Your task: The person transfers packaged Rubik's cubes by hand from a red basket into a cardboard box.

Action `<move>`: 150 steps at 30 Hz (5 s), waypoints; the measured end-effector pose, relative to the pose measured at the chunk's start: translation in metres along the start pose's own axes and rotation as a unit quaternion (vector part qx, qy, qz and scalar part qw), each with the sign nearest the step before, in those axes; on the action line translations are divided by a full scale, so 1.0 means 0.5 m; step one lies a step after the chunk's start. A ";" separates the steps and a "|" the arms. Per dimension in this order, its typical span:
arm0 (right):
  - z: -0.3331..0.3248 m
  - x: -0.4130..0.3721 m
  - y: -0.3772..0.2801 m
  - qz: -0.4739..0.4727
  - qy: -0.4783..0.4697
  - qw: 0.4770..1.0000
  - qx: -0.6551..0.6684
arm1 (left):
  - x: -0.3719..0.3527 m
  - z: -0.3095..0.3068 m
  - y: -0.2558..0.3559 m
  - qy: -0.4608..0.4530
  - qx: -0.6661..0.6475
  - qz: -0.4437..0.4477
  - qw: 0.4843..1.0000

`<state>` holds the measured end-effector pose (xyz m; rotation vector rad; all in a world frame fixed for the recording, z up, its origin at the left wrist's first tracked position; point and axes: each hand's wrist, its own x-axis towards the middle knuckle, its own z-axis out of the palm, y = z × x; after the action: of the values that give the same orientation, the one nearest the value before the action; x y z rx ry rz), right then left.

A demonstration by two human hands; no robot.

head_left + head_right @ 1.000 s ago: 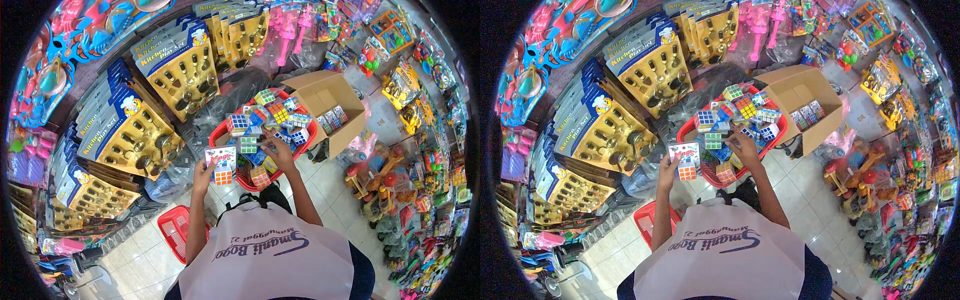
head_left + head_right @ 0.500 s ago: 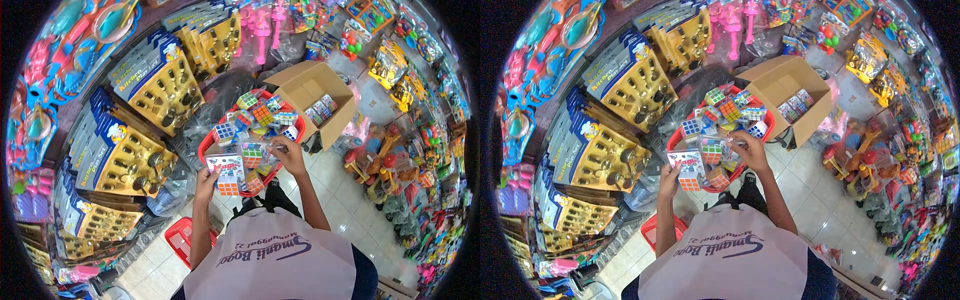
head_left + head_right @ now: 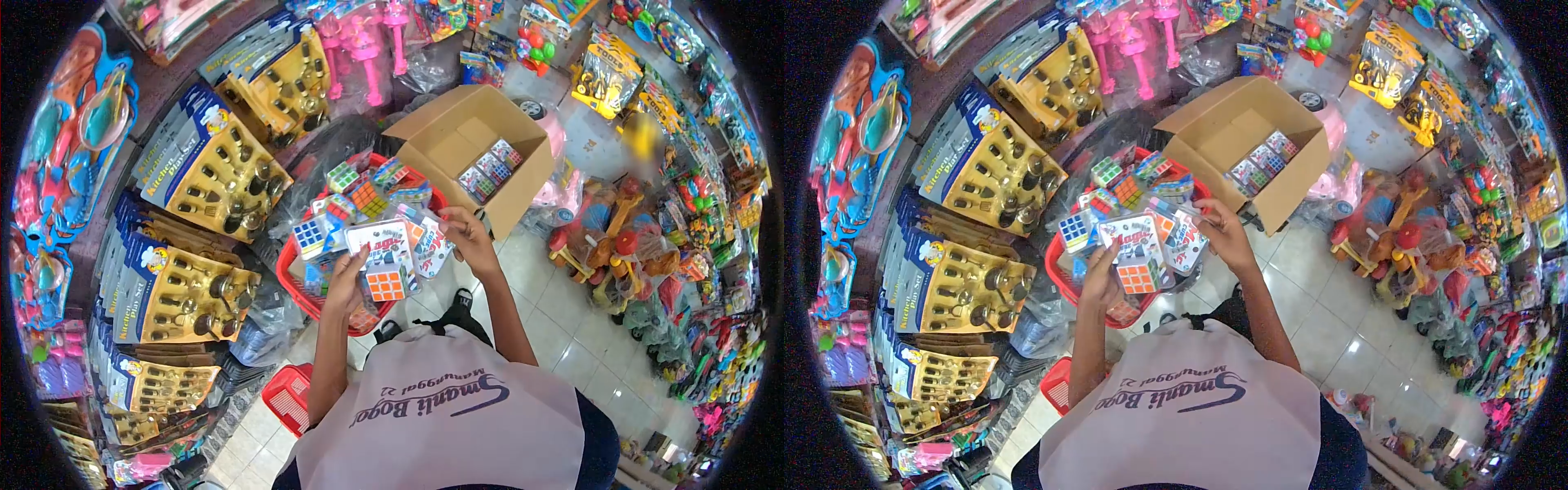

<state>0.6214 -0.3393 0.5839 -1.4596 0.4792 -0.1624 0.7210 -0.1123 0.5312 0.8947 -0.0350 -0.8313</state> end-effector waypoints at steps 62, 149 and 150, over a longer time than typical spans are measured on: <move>-0.488 0.854 0.292 -0.044 -0.094 0.847 -0.521 | 0.750 0.241 -0.243 0.297 -0.117 0.060 0.946; -0.632 0.914 0.338 -0.182 -0.127 0.703 -0.676 | 1.026 0.161 -0.571 0.044 0.722 -0.049 0.688; -0.632 0.918 0.343 -0.197 -0.123 0.696 -0.679 | 1.024 0.169 -0.561 0.036 0.721 -0.061 0.689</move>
<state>0.8727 -0.7864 0.3071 -3.0136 -0.0517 0.1091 0.8714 -0.5996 0.2352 2.4511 -0.6514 -0.7989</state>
